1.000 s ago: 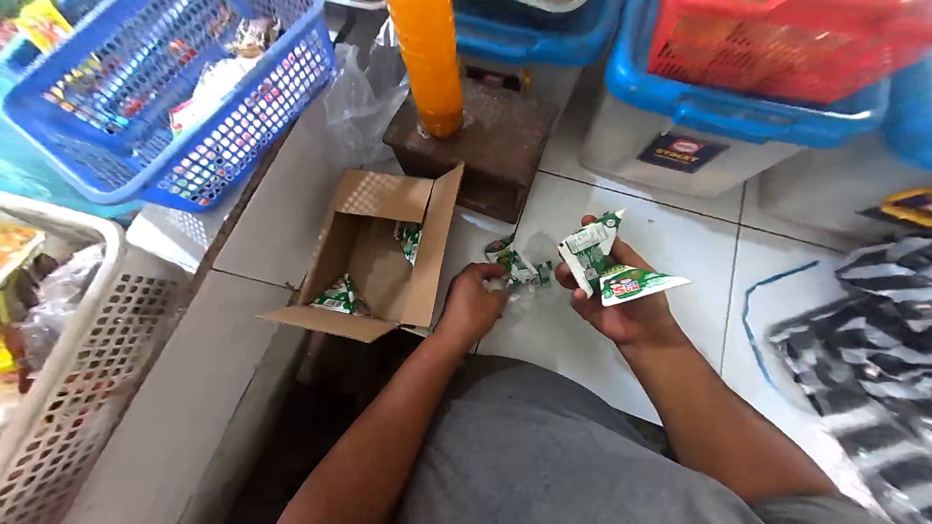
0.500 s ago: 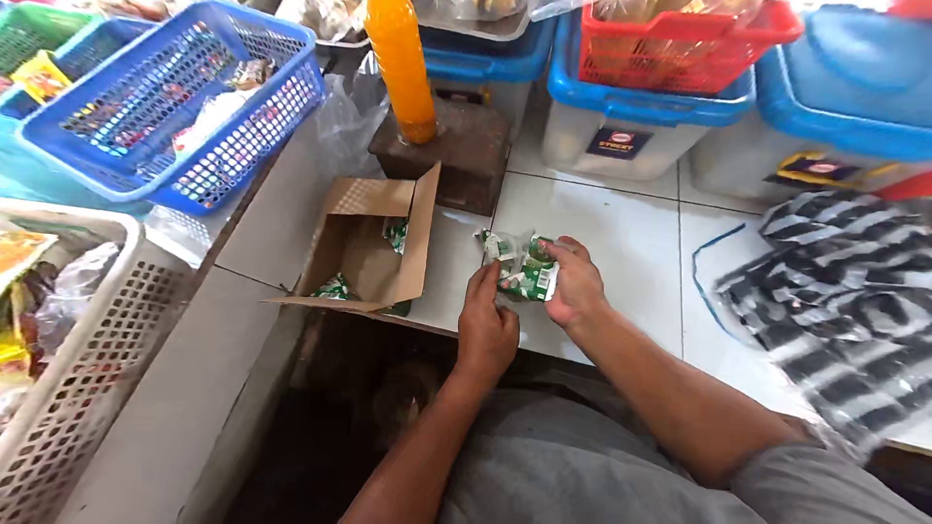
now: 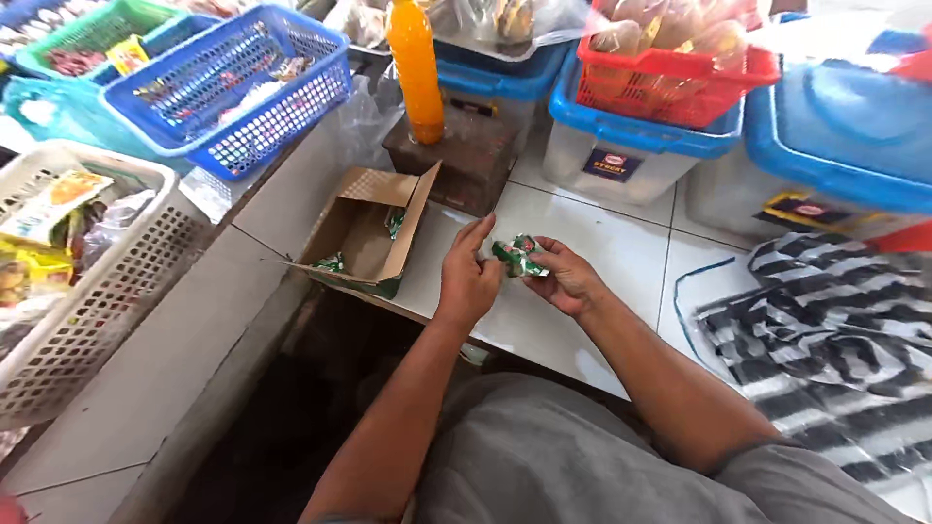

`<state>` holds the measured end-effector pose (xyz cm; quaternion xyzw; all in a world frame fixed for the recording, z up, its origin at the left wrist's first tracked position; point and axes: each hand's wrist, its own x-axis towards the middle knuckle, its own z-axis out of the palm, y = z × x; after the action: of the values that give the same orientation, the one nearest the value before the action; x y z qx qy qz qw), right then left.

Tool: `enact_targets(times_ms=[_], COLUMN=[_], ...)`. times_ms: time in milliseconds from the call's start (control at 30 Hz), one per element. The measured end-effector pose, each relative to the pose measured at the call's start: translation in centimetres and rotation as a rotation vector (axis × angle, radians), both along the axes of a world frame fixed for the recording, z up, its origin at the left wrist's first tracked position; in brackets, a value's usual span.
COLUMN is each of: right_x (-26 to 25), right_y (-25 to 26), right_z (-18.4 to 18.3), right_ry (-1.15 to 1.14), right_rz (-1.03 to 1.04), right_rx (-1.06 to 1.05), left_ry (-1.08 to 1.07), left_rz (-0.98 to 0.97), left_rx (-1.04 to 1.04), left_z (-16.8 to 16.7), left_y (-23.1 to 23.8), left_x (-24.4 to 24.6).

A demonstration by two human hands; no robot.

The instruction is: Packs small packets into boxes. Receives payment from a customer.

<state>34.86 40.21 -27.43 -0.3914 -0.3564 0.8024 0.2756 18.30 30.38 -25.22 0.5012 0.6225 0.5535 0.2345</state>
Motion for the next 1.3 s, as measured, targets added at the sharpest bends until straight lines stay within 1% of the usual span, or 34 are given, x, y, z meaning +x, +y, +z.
enact_targets(times_ms=[67,133,167,233,300,333,400,533,633,700,767,867,933,967,1033,1100,1133,1200,1267,1300], right_x=[2.8,5.7,7.1,8.9,9.5,9.2,7.6,3.4,0.6,-0.9,-1.8,-2.3,-2.8,-3.2,-4.0,-4.7,-4.8,-5.0,-5.0,-4.9], right_y=[1.7,3.7,4.5,5.5,6.1,6.4,6.6,5.0,3.2,1.9,0.2,-1.6,-1.7,-1.6,-1.2,-0.4,0.1,1.1,2.0,2.5], right_z=[0.2,0.5,0.5,0.4,0.0,-0.2,-0.2,0.6,1.7,2.0,2.0,1.1,0.3,-0.1,-0.7,-1.3,-1.5,-1.6,-2.0,-2.3], right_ry=[0.079,0.177,0.207,0.226,0.232,0.242,0.281,0.32,0.197,0.042,-0.097,-0.15,-0.183,-0.236,-0.373,-0.47,-0.474,-0.394,-0.308,-0.281], right_rz=[-0.058,-0.094,-0.094,-0.071,-0.012,0.038,0.13,0.259,0.327,0.356,0.394,0.562,0.623,0.591,0.46,0.363,0.338,0.355,0.422,0.423], right_rx=[0.004,0.038,0.06,0.072,0.056,0.049,0.015,-0.111,-0.135,-0.019,0.235,0.656,0.821,0.876,0.965,1.137,1.227,1.37,1.453,1.47], left_ry=[0.052,0.185,0.258,0.412,0.522,0.539,0.526,0.409,0.303,0.305,0.381,0.424,0.41,0.396,0.324,0.255,0.255,0.308,0.364,0.374], left_rz=[-0.099,-0.162,-0.164,-0.119,-0.075,-0.055,-0.018,0.034,0.119,0.164,0.178,0.166,0.181,0.188,0.181,0.135,0.123,0.162,0.234,0.267], left_rx=[0.039,0.036,0.007,-0.131,-0.371,-0.446,-0.499,-0.454,-0.387,-0.35,-0.367,-0.421,-0.415,-0.392,-0.318,-0.228,-0.213,-0.232,-0.259,-0.26], left_z=[1.8,3.2,3.3,2.9,3.2,3.4,4.1,4.8,4.4,4.0,3.5,2.3,1.9,1.9,1.8,2.0,2.1,2.2,2.0,1.8], left_y=[1.2,1.7,1.7,1.2,0.2,-0.2,-1.3,-4.0,-5.1,-5.3,-5.3,-5.3,-5.3,-5.3,-5.5,-5.4,-5.4,-5.1,-4.9,-5.0], left_x=[1.4,2.2,2.1,1.3,1.1,1.2,1.6,2.6,2.5,2.3,2.3,2.5,2.2,2.0,1.8,1.7,1.6,0.9,-0.4,-1.0])
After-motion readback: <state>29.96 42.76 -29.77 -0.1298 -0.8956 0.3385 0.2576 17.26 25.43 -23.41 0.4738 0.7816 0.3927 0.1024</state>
